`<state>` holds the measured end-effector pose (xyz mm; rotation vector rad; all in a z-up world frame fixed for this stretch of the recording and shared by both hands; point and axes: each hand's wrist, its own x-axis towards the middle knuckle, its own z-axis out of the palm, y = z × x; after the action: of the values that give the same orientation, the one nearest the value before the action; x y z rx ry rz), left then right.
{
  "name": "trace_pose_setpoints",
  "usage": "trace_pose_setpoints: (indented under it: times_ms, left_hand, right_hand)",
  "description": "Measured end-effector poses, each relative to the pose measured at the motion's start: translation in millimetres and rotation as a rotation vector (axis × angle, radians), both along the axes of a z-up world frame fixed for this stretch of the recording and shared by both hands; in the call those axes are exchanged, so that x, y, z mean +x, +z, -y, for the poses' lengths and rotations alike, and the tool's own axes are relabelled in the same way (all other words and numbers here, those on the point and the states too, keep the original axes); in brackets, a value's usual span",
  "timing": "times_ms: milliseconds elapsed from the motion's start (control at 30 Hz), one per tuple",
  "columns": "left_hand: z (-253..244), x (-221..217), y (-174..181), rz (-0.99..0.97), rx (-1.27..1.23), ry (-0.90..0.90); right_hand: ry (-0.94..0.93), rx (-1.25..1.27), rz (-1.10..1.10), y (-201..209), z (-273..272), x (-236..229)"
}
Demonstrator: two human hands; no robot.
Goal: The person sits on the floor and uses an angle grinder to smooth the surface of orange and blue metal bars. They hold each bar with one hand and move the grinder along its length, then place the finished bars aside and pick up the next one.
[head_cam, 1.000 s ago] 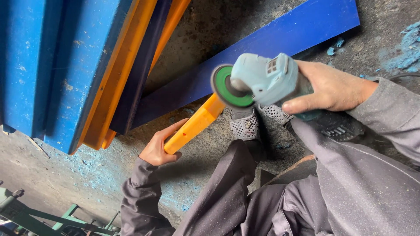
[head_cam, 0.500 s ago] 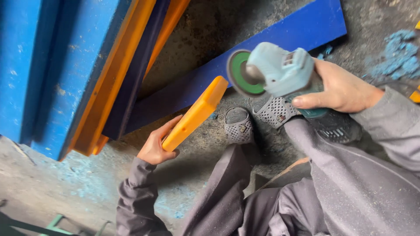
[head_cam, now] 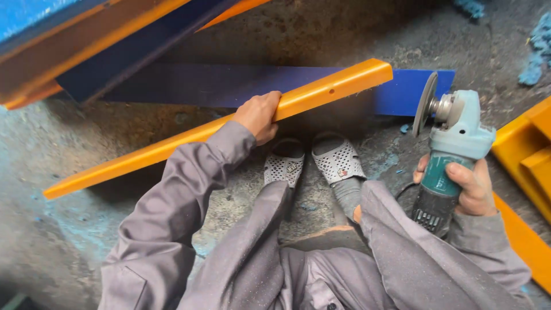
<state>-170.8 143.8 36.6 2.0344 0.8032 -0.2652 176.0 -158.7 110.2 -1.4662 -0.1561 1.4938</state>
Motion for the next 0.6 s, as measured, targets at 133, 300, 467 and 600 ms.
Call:
trace_pose_setpoints:
  times_ms: [133, 300, 467, 600]
  left_hand:
    - [18.2, -65.2, -2.0, 0.062, 0.245, 0.055]
    - [10.4, -238.7, 5.5, -0.44, 0.425, 0.099]
    - [28.3, -240.9, 5.2, -0.558, 0.393, 0.016]
    - [63.5, -182.2, 6.5, -0.537, 0.35, -0.001]
  right_hand:
    - [-0.021, 0.028, -0.016, -0.9, -2.7, 1.6]
    - [-0.016, 0.038, -0.016, 12.0, -14.0, -3.2]
    - [-0.001, 0.016, 0.0, 10.9, -23.8, -4.7]
    - [0.133, -0.04, 0.153, 27.0, -31.6, -5.7]
